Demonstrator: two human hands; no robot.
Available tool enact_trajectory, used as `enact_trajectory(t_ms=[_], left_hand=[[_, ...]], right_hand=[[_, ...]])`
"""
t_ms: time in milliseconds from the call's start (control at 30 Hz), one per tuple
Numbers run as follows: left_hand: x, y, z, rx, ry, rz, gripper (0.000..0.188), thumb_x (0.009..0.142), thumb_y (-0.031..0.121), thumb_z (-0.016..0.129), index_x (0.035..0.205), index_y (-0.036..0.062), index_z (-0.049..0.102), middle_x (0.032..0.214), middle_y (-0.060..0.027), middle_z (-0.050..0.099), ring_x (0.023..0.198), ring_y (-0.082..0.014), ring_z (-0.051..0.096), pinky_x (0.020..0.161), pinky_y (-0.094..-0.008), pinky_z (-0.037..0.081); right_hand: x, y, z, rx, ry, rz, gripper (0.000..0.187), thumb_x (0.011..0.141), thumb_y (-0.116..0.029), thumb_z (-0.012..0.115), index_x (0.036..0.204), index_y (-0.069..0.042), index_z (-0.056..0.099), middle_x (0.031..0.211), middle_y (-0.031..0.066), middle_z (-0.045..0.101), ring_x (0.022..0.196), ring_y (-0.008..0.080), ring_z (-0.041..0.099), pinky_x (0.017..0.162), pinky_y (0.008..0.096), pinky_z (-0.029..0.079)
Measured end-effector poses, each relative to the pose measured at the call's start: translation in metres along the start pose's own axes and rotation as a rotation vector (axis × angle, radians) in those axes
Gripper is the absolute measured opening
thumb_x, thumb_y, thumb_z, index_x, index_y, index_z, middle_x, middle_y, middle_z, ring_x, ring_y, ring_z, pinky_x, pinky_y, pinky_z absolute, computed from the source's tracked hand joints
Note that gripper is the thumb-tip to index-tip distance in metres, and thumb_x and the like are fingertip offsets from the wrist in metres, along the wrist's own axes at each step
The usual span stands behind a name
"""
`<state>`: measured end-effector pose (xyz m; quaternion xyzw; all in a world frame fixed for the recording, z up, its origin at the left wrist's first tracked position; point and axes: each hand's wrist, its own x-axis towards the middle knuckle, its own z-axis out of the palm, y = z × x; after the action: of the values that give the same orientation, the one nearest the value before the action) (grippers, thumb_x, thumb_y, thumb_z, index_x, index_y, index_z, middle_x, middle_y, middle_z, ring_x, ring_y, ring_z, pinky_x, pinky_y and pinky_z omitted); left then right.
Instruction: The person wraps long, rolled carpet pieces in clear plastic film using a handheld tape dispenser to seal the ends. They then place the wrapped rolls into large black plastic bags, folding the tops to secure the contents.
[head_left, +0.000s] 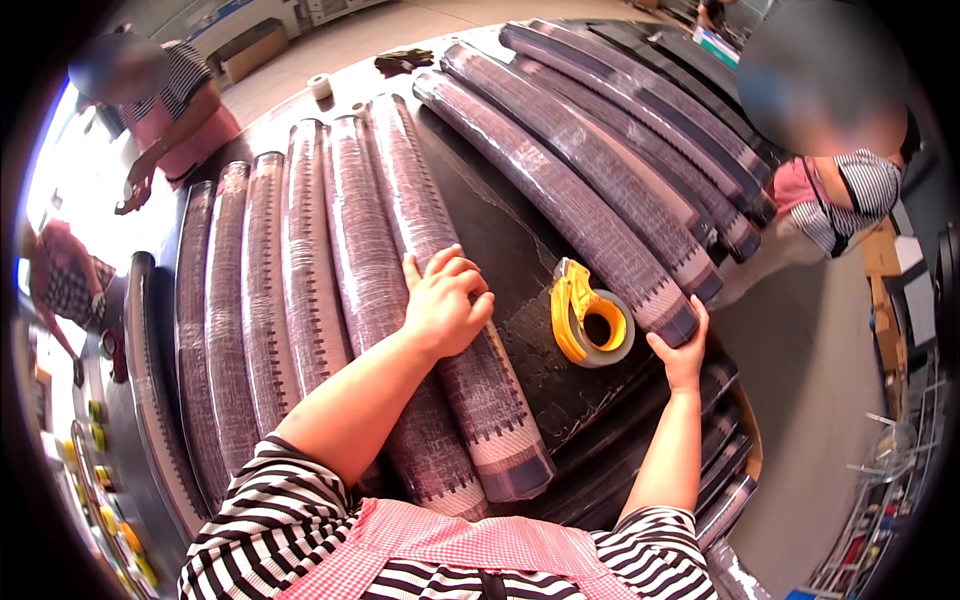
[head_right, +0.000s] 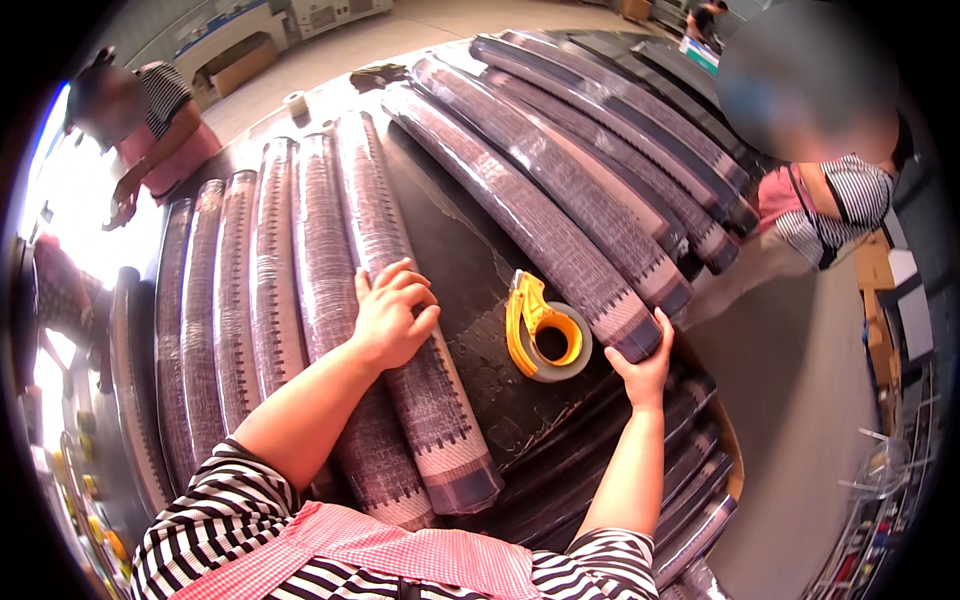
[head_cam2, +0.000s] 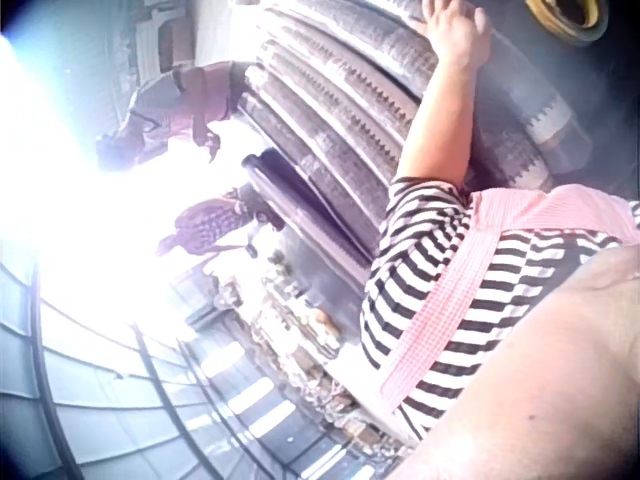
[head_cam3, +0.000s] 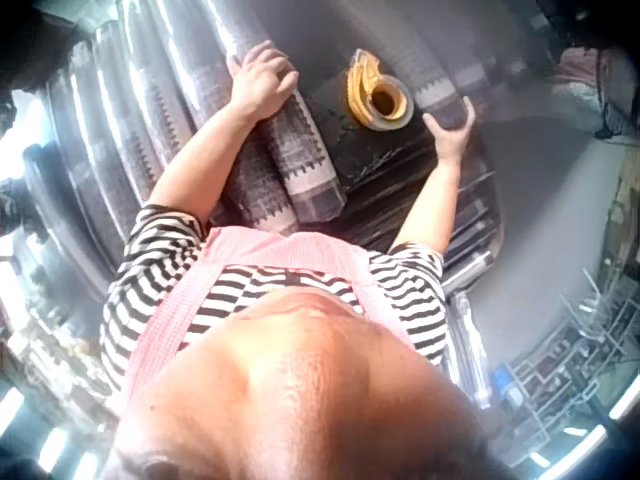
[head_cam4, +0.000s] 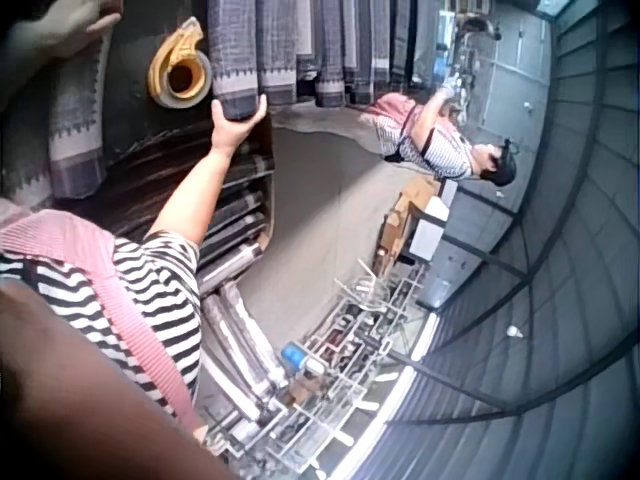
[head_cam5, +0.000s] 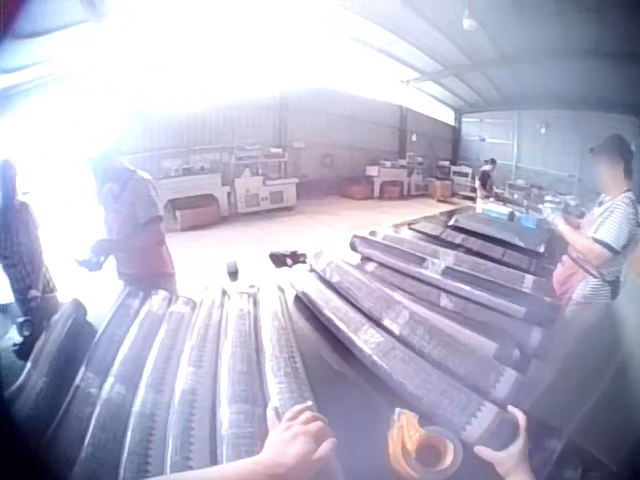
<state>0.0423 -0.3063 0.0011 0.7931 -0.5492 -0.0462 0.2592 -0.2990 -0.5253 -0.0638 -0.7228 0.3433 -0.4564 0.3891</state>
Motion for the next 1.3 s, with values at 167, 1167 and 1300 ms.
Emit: enact_trajectory(t_ms=[167,1167,1300], left_hand=[[-0.001,-0.006,0.003,-0.001,0.007,-0.004,0.020,0.089,0.031,0.062,0.089,0.0135,0.073,0.121,-0.0018,0.062,0.143,-0.0269,0.036,0.112,-0.0733,0.008],[-0.099,0.140,-0.051,-2.090,-0.783,0.080,0.075,0.090,0.064,0.061,0.148,0.0208,0.038,0.141,-0.0062,0.054,0.127,-0.0313,0.053,0.101,-0.0534,0.044],[-0.176,0.179,-0.073,-1.762,-0.865,0.140,0.072,0.087,0.037,0.078,0.145,0.0136,0.043,0.135,-0.0058,0.058,0.124,-0.0267,0.055,0.100,-0.0459,0.048]], right_hand=[[0.008,-0.055,-0.002,0.154,0.019,0.010,0.087,0.065,-0.008,0.087,0.140,-0.006,0.044,0.130,0.0078,0.050,0.120,0.0205,0.049,0.106,0.0354,0.039],[-0.383,-0.282,-0.197,-0.554,0.642,0.269,0.082,0.084,-0.054,0.067,0.148,-0.013,0.037,0.149,0.0125,0.041,0.138,0.0341,0.034,0.117,0.0454,0.027],[-0.450,-0.148,-0.235,-0.271,1.017,0.385,0.078,0.085,-0.055,0.064,0.144,-0.009,0.042,0.144,0.0135,0.047,0.133,0.0334,0.041,0.114,0.0459,0.031]])
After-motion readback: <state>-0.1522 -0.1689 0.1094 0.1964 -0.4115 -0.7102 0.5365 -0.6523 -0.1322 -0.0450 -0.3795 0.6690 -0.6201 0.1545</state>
